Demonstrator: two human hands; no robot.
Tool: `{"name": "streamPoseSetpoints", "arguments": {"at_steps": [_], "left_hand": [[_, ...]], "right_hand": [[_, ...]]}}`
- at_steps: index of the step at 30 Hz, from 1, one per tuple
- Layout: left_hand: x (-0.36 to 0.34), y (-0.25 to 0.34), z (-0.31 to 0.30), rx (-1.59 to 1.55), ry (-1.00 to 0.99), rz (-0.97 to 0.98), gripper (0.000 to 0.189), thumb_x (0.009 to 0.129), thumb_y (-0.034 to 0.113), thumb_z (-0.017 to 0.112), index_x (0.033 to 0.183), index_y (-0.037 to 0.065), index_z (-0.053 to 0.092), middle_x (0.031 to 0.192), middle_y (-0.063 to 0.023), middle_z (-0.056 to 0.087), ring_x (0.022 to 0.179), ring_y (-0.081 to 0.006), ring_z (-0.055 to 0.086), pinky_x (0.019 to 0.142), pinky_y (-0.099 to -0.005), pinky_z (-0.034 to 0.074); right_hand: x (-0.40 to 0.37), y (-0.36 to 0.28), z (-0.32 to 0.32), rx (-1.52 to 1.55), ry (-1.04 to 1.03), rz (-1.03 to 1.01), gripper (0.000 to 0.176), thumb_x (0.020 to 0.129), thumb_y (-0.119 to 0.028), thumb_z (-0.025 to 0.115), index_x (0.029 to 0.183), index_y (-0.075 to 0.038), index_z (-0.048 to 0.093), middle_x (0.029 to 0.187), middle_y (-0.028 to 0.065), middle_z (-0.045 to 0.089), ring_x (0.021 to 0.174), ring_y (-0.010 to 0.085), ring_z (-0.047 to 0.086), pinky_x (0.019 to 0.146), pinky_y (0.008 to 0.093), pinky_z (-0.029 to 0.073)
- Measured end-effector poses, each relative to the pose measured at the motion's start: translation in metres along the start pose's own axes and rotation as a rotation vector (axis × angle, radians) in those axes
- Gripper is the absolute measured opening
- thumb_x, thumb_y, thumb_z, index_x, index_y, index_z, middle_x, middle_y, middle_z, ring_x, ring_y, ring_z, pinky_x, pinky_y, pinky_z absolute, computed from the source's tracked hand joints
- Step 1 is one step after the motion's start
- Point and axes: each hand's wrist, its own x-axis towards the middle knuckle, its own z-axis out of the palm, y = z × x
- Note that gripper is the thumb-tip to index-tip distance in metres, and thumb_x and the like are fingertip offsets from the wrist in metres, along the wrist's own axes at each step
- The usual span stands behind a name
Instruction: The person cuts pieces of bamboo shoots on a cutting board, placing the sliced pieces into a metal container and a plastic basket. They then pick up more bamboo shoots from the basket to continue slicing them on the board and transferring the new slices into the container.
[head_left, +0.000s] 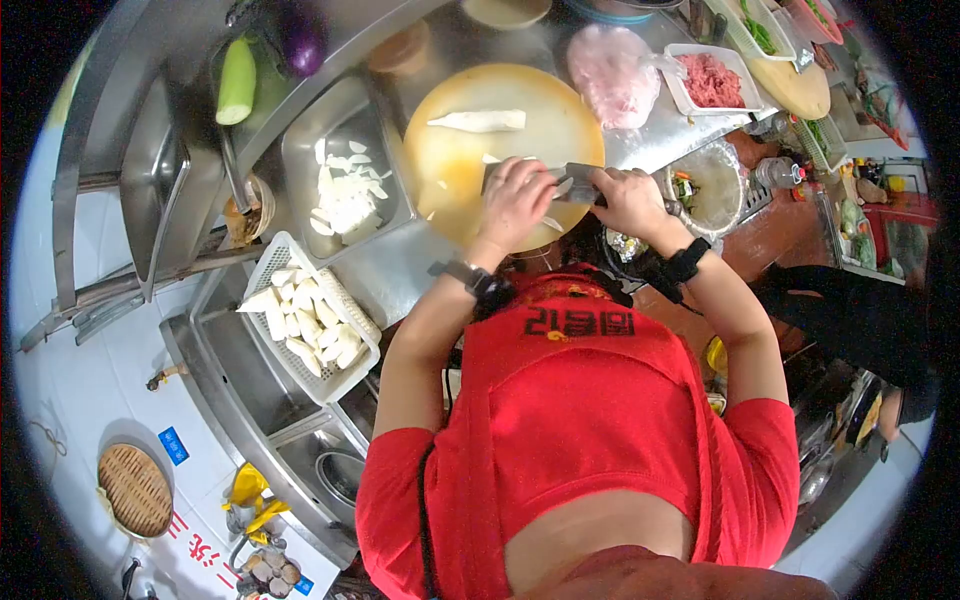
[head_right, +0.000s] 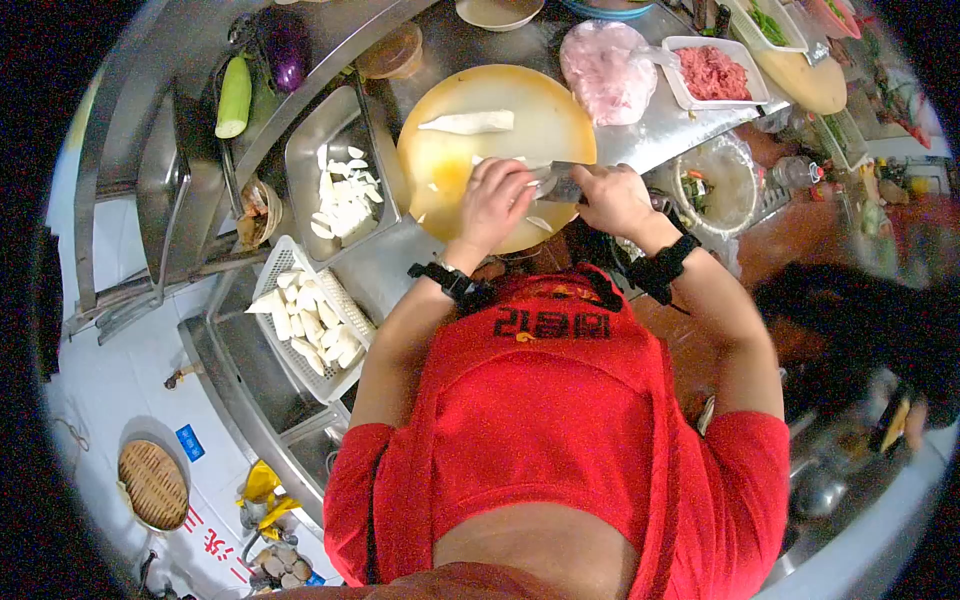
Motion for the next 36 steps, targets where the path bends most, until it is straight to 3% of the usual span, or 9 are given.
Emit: {"name": "streamPoseSetpoints", "arguments": {"at_steps": [5, 13, 15, 19, 21, 23, 28, 30, 36], "left_hand": [[-0.001, -0.014, 0.030, 0.013, -0.219, 0.190, 0.019, 0.070, 0.012, 0.063, 0.089, 0.009, 0.061, 0.100, -0.0037, 0.057, 0.101, -0.0240, 0.051, 0.088, -0.0360, 0.042], [-0.028, -0.062, 0.030, 0.128, -0.067, -0.101, 0.011, 0.078, 0.015, 0.060, 0.087, 0.008, 0.062, 0.094, -0.0064, 0.060, 0.093, -0.0265, 0.054, 0.083, -0.0372, 0.044], [-0.035, -0.062, 0.027, 0.118, 0.042, -0.133, 0.016, 0.076, 0.012, 0.062, 0.092, 0.007, 0.060, 0.095, -0.0085, 0.058, 0.093, -0.0297, 0.054, 0.083, -0.0389, 0.043], [-0.049, -0.038, 0.032, 0.162, -0.016, -0.161, 0.020, 0.075, 0.016, 0.064, 0.093, 0.010, 0.060, 0.102, -0.0086, 0.056, 0.099, -0.0301, 0.051, 0.087, -0.0407, 0.041], [-0.046, -0.017, 0.035, 0.076, -0.249, 0.020, 0.023, 0.073, 0.025, 0.067, 0.092, 0.013, 0.059, 0.110, -0.0072, 0.051, 0.108, -0.0291, 0.045, 0.093, -0.0437, 0.037], [-0.048, -0.009, 0.048, 0.082, -0.280, 0.094, 0.026, 0.072, 0.029, 0.067, 0.092, 0.014, 0.059, 0.113, -0.0062, 0.049, 0.110, -0.0284, 0.043, 0.095, -0.0450, 0.034], [-0.051, -0.026, 0.065, 0.199, -0.284, 0.073, 0.032, 0.071, 0.036, 0.067, 0.093, 0.015, 0.057, 0.116, -0.0073, 0.047, 0.112, -0.0292, 0.041, 0.098, -0.0468, 0.030], [-0.050, -0.035, 0.060, 0.381, -0.192, -0.133, 0.032, 0.072, 0.032, 0.067, 0.096, 0.014, 0.056, 0.117, -0.0093, 0.046, 0.111, -0.0308, 0.041, 0.098, -0.0477, 0.028], [-0.033, -0.050, 0.041, 0.193, 0.010, -0.301, 0.040, 0.075, 0.031, 0.065, 0.107, 0.010, 0.055, 0.119, -0.0113, 0.046, 0.112, -0.0317, 0.041, 0.097, -0.0440, 0.028]], "right_hand": [[-0.002, -0.007, -0.005, 0.013, -0.029, -0.100, 0.038, 0.066, -0.021, 0.065, 0.100, -0.008, 0.053, 0.079, 0.0138, 0.062, 0.076, 0.0307, 0.061, 0.070, 0.0410, 0.047], [-0.033, 0.027, -0.025, 0.019, -0.090, -0.064, 0.034, 0.066, -0.023, 0.064, 0.095, -0.007, 0.055, 0.079, 0.0138, 0.062, 0.071, 0.0327, 0.061, 0.065, 0.0434, 0.048], [-0.042, 0.040, -0.024, 0.091, -0.120, 0.054, 0.034, 0.066, -0.024, 0.063, 0.096, -0.009, 0.055, 0.080, 0.0133, 0.063, 0.073, 0.0330, 0.061, 0.067, 0.0430, 0.048], [-0.050, 0.059, 0.002, 0.393, -0.085, 0.264, 0.034, 0.072, -0.024, 0.061, 0.102, -0.009, 0.060, 0.082, 0.0152, 0.065, 0.077, 0.0316, 0.063, 0.070, 0.0409, 0.049], [-0.047, 0.059, 0.006, 0.559, -0.132, 0.380, 0.033, 0.074, -0.023, 0.059, 0.103, -0.007, 0.061, 0.080, 0.0166, 0.065, 0.077, 0.0309, 0.063, 0.070, 0.0394, 0.049], [-0.046, 0.062, 0.024, 0.715, -0.203, 0.523, 0.032, 0.075, -0.022, 0.058, 0.103, -0.007, 0.061, 0.077, 0.0174, 0.064, 0.076, 0.0297, 0.064, 0.069, 0.0373, 0.049], [-0.051, 0.059, 0.024, 0.316, -0.024, 0.179, 0.032, 0.072, -0.025, 0.061, 0.100, -0.011, 0.063, 0.086, 0.0124, 0.064, 0.076, 0.0323, 0.062, 0.068, 0.0405, 0.050], [-0.054, 0.061, 0.017, 0.235, -0.007, 0.131, 0.032, 0.071, -0.024, 0.062, 0.100, -0.011, 0.063, 0.082, 0.0116, 0.063, 0.073, 0.0319, 0.061, 0.066, 0.0408, 0.049], [-0.055, 0.066, 0.003, 0.039, 0.141, -0.067, 0.034, 0.064, -0.020, 0.066, 0.096, -0.012, 0.062, 0.072, 0.0079, 0.055, 0.067, 0.0278, 0.058, 0.063, 0.0386, 0.045]]}}
